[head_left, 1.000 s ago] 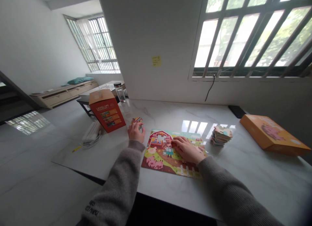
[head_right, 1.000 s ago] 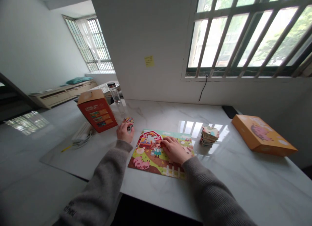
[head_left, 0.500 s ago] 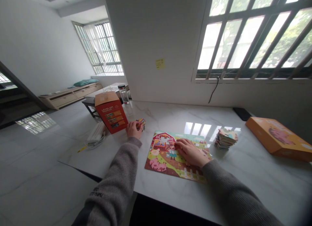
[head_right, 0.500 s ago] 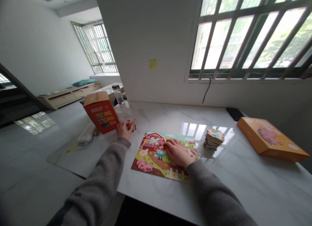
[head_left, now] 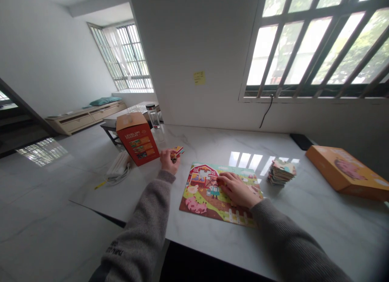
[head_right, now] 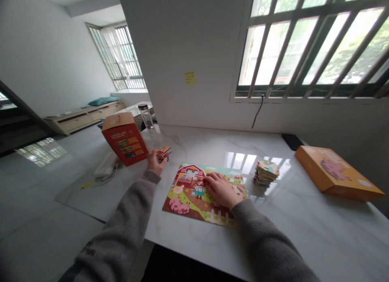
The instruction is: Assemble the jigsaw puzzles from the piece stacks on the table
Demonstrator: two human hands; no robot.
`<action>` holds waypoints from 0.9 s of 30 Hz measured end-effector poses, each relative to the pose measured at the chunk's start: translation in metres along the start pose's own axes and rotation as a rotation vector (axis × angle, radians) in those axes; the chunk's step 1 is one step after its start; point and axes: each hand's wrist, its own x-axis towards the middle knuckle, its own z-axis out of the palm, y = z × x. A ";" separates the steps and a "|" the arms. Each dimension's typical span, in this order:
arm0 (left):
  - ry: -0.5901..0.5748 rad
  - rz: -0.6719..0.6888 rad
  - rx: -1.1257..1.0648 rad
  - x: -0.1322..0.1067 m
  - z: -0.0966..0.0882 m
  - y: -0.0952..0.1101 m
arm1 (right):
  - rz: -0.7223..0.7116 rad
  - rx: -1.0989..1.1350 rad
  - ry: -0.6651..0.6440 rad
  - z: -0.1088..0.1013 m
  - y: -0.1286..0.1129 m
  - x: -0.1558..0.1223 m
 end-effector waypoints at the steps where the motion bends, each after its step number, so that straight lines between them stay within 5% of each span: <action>1: -0.037 0.050 -0.049 -0.005 0.001 0.009 | -0.001 -0.002 0.001 0.001 0.001 0.000; 10: -0.549 0.159 -0.363 -0.055 0.016 0.083 | 0.006 -0.009 0.005 0.003 0.002 -0.001; 17: -0.628 0.120 -0.501 -0.048 0.006 0.100 | 0.056 0.095 0.049 -0.009 -0.007 0.006; 27: -0.570 0.231 -0.521 -0.064 0.015 0.120 | 0.314 0.520 0.201 -0.007 -0.020 0.014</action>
